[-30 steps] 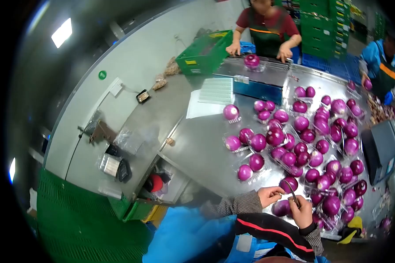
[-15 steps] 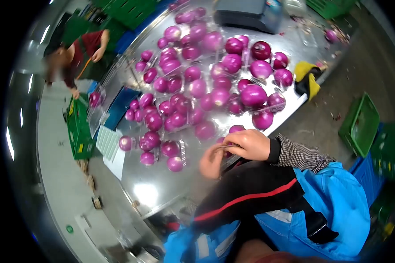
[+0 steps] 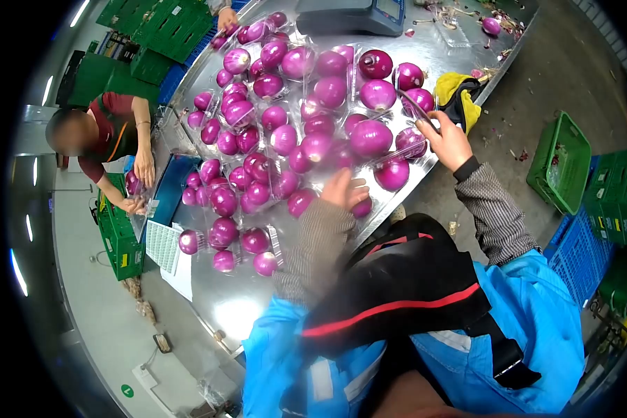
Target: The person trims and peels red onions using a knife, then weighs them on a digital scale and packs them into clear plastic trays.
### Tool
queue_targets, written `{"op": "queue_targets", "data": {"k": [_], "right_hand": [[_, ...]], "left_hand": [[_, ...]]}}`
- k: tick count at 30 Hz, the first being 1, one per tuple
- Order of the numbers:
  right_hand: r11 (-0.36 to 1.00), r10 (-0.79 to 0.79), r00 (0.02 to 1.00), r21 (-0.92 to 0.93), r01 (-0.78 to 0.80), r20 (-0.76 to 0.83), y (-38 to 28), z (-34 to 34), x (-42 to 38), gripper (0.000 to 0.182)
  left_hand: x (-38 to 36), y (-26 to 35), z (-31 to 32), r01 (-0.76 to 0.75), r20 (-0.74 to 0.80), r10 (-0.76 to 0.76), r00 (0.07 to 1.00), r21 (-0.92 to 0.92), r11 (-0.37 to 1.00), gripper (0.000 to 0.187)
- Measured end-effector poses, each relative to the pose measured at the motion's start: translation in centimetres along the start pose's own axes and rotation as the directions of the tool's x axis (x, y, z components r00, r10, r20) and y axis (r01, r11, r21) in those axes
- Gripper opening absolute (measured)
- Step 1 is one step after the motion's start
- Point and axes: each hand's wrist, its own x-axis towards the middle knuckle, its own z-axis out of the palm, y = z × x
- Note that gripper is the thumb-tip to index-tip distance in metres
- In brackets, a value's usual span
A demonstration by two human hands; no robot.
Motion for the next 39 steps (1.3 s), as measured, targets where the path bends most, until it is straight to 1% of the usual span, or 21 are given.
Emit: {"op": "queue_targets", "data": {"k": [1, 3, 4, 8, 12, 13, 15, 18, 20, 21, 24, 27, 28, 29, 31, 32, 33, 34, 36, 38, 39], "right_hand": [[0.998, -0.041, 0.999, 0.052, 0.041, -0.004, 1.1, 0.8, 0.9, 0.057], [0.955, 0.108, 0.965, 0.244, -0.167, 0.237, 1.8, 1.4, 2.1, 0.054], [0.896, 0.159, 0.944, 0.359, -0.260, 0.288, 0.9, 0.9, 1.7, 0.044], [0.886, 0.051, 0.958, 0.431, -0.174, 0.281, 1.7, 0.8, 1.3, 0.033], [0.890, -0.007, 0.967, 0.442, -0.110, 0.254, 0.6, -0.5, -1.2, 0.036], [0.863, 0.015, 0.971, 0.487, -0.134, 0.239, -0.3, -0.9, -2.3, 0.036], [0.907, 0.002, 0.986, 0.414, -0.072, 0.167, -0.6, -1.3, -4.0, 0.038], [0.883, 0.023, 0.995, 0.465, -0.067, 0.101, -2.6, -1.7, -6.1, 0.033], [0.855, 0.009, 0.995, 0.514, -0.061, 0.104, -5.1, -1.2, -7.1, 0.027], [0.868, -0.017, 0.986, 0.491, -0.068, 0.167, -6.5, -1.1, -7.4, 0.032], [0.804, -0.128, 0.976, 0.595, -0.002, 0.176, -10.4, 1.2, -7.6, 0.041], [0.785, -0.236, 0.935, 0.619, 0.023, 0.265, -12.9, 3.4, -6.9, 0.039], [0.775, -0.230, 0.934, 0.632, 0.007, 0.272, -13.8, 4.4, -6.9, 0.037], [0.779, -0.248, 0.929, 0.626, 0.022, 0.276, -14.1, 5.5, -6.7, 0.036], [0.794, -0.249, 0.915, 0.608, 0.005, 0.319, -14.8, 7.3, -6.6, 0.035], [0.833, -0.221, 0.912, 0.553, -0.008, 0.346, -15.5, 7.8, -6.7, 0.035], [0.847, -0.211, 0.917, 0.532, -0.001, 0.338, -16.0, 8.5, -6.8, 0.032], [0.856, -0.212, 0.916, 0.518, 0.006, 0.340, -16.3, 9.1, -6.9, 0.031], [0.857, -0.222, 0.921, 0.514, 0.027, 0.321, -16.4, 10.5, -7.0, 0.027], [0.876, -0.206, 0.926, 0.481, 0.030, 0.317, -16.9, 11.3, -7.3, 0.027], [0.887, -0.187, 0.929, 0.462, 0.020, 0.320, -17.4, 11.6, -7.5, 0.026]], "left_hand": [[0.3, 0.7, 0.8, 0.039, 0.009, -0.038, 0.999, -0.007, 0.999, 0.059], [0.6, 1.5, 2.6, 0.117, 0.026, -0.117, 0.993, -0.021, 0.993, 0.060], [1.6, 1.2, 2.4, 0.166, 0.063, -0.161, 0.985, -0.081, 0.983, 0.059], [2.9, 0.9, 3.5, 0.150, 0.133, -0.126, 0.983, -0.184, 0.971, 0.053], [2.7, -0.1, 3.0, 0.059, 0.241, 0.005, 0.970, -0.255, 0.965, 0.054], [1.6, -0.3, 3.3, 0.044, 0.226, 0.013, 0.974, -0.242, 0.969, 0.054], [-0.5, -0.3, 3.9, 0.011, 0.200, 0.033, 0.979, -0.213, 0.977, 0.055], [-3.1, 0.7, 3.4, 0.029, 0.202, 0.020, 0.979, -0.235, 0.972, 0.069], [-4.7, 1.5, 1.7, -0.008, 0.217, 0.075, 0.973, -0.295, 0.955, 0.078], [-5.5, 2.4, 0.8, -0.006, 0.187, 0.070, 0.980, -0.325, 0.946, 0.075], [-7.1, 4.3, -3.9, -0.050, 0.200, 0.158, 0.967, -0.460, 0.886, 0.064], [-8.4, 6.3, -10.0, -0.223, 0.040, 0.280, 0.959, -0.502, 0.836, 0.044], [-8.9, 7.3, -12.1, -0.264, -0.081, 0.260, 0.962, -0.506, 0.821, 0.038], [-9.8, 8.7, -13.9, -0.314, -0.130, 0.295, 0.947, -0.583, 0.749, 0.046], [-11.0, 12.2, -17.0, -0.505, -0.388, 0.352, 0.852, -0.432, 0.747, 0.048], [-10.0, 12.9, -20.8, -0.584, -0.404, 0.439, 0.803, -0.383, 0.716, 0.044], [-8.2, 13.6, -26.9, -0.524, -0.365, 0.402, 0.840, -0.350, 0.777, 0.039], [-10.3, 17.0, -24.8, -0.667, -0.518, 0.458, 0.723, -0.347, 0.660, 0.033], [-7.4, 19.4, -33.5, -0.697, -0.431, 0.565, 0.704, -0.263, 0.667, 0.032], [-5.0, 22.7, -40.3, -0.714, -0.577, 0.478, 0.662, -0.292, 0.636, 0.034], [-3.6, 24.3, -42.8, -0.767, -0.660, 0.435, 0.612, -0.361, 0.531, 0.032]]}}
